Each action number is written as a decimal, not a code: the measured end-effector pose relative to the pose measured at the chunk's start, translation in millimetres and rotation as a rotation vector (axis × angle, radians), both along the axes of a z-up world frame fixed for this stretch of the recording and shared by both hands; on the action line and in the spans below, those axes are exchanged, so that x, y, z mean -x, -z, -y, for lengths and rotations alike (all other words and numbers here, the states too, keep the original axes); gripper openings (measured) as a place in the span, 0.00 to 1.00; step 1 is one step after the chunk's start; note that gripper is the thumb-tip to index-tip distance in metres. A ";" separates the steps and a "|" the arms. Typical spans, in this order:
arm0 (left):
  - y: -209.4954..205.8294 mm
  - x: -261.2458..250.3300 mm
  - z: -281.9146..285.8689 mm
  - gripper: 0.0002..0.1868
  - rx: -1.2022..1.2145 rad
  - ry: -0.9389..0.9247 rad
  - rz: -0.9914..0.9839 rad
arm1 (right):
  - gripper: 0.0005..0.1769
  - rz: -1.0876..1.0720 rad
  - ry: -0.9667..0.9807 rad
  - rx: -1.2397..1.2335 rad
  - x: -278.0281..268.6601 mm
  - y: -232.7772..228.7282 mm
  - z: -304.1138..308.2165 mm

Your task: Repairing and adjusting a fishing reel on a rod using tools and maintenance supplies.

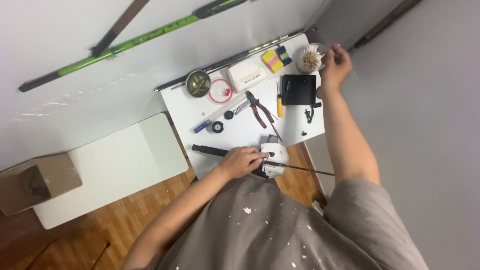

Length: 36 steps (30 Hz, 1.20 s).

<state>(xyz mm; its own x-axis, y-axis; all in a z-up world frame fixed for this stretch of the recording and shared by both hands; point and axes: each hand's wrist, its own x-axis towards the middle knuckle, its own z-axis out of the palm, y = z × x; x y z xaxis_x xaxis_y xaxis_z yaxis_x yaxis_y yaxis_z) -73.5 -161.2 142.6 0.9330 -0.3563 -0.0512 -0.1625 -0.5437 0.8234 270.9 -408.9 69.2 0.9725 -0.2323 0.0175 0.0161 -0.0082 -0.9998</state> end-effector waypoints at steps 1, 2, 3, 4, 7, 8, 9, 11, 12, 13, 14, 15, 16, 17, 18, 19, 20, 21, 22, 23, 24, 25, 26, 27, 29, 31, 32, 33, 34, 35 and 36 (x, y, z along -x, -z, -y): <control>2.5 0.2 0.1 0.16 0.001 0.005 0.001 | 0.12 0.001 0.005 0.001 11.3 2.2 5.9; 5.0 0.6 0.5 0.15 0.016 -0.011 0.020 | 0.15 -0.005 0.010 -0.205 22.8 4.2 11.9; 7.0 1.7 0.9 0.15 0.031 -0.026 0.040 | 0.18 -0.010 0.017 -0.411 35.5 6.1 18.4; 7.3 5.7 1.0 0.15 0.032 -0.019 0.040 | 0.18 -0.008 0.024 -0.410 66.0 -14.8 15.4; 7.0 3.0 3.0 0.15 0.017 -0.040 0.027 | 0.27 -0.039 0.014 -0.462 139.4 -65.8 12.7; 5.1 1.6 2.9 0.16 0.022 -0.037 0.022 | 0.29 -0.005 -0.031 -0.482 160.7 -71.5 14.3; 3.0 3.3 1.3 0.18 0.024 -0.037 0.011 | 0.31 0.024 -0.077 -0.504 184.7 -75.6 13.7; 4.0 4.6 3.3 0.18 0.031 -0.040 -0.005 | 0.29 -0.052 -0.064 -0.418 214.9 -82.0 16.9; 5.0 4.1 3.7 0.18 0.038 -0.051 -0.019 | 0.26 -0.128 -0.059 -0.333 228.7 -84.6 17.6; 5.3 3.8 3.4 0.18 0.038 -0.042 -0.023 | 0.26 -0.130 -0.049 -0.333 239.8 -72.6 26.5; 5.9 3.4 3.2 0.17 0.050 -0.045 0.015 | 0.22 -0.184 -0.022 -0.317 251.3 -60.5 35.5; 6.7 3.7 4.6 0.17 0.064 -0.050 0.053 | 0.17 -0.239 0.004 -0.298 263.1 -49.0 45.8; 6.1 5.7 5.4 0.17 0.068 -0.043 0.048 | 0.17 -0.242 0.012 -0.295 275.9 -44.6 51.2; 5.3 4.7 5.5 0.17 0.057 -0.053 0.026 | 0.12 -0.260 0.014 -0.327 285.0 -40.6 55.7; 4.3 3.8 5.3 0.18 0.046 -0.064 0.004 | 0.08 -0.279 0.017 -0.358 294.4 -36.8 59.9; 4.0 4.6 5.8 0.18 0.049 -0.065 0.001 | 0.08 -0.282 0.016 -0.356 304.0 -31.1 64.8; 3.8 5.5 6.0 0.17 0.040 -0.072 -0.001 | 0.07 -0.258 -0.020 -0.368 313.8 -25.5 69.6; 3.6 4.3 4.9 0.17 0.029 -0.079 0.001 | 0.08 -0.231 -0.058 -0.383 321.0 -18.9 72.9; 0.6 5.9 6.7 0.17 0.029 -0.082 0.002 | 0.08 -0.230 -0.060 -0.384 323.7 -19.7 71.8; -2.6 6.2 6.4 0.20 0.042 -0.098 -0.001 | 0.07 -0.284 -0.043 -0.424 325.2 -19.9 68.5; -5.5 6.6 6.2 0.23 0.056 -0.114 -0.004 | 0.07 -0.337 -0.026 -0.463 326.6 -19.7 65.2; -9.3 7.3 6.8 0.23 0.054 -0.113 -0.012 | 0.07 -0.345 -0.023 -0.465 330.2 -21.0 62.3; -12.7 8.1 7.4 0.25 0.069 -0.127 0.006 | 0.08 -0.346 -0.074 -0.425 333.9 -22.1 59.4; -15.9 7.6 8.2 0.27 0.085 -0.142 0.027 | 0.09 -0.344 -0.127 -0.384 335.7 -23.3 56.7; -2.0 8.7 7.0 0.24 0.051 -0.129 0.065 | 0.09 -0.356 -0.203 -0.306 336.3 -41.1 42.7; 2.9 11.3 7.6 0.22 0.021 -0.121 0.098 | 0.08 -0.373 -0.282 -0.224 339.4 -52.7 31.1; 0.4 12.7 8.4 0.22 -0.066 -0.097 0.071 | 0.07 -0.351 -0.363 -0.166 341.9 -55.5 26.3; -2.4 10.2 7.3 0.21 -0.157 -0.075 0.050 | 0.06 -0.321 -0.448 -0.111 339.9 -57.5 19.4; -2.4 14.2 9.2 0.21 -0.157 -0.081 0.047 | 0.06 -0.324 -0.454 -0.111 341.0 -57.1 16.1; -2.9 14.9 9.6 0.21 -0.161 -0.087 0.101 | 0.06 -0.310 -0.533 -0.026 339.5 -56.7 11.3; -3.7 15.3 10.0 0.21 -0.166 -0.092 0.155 | 0.07 -0.294 -0.610 0.059 337.8 -56.6 6.5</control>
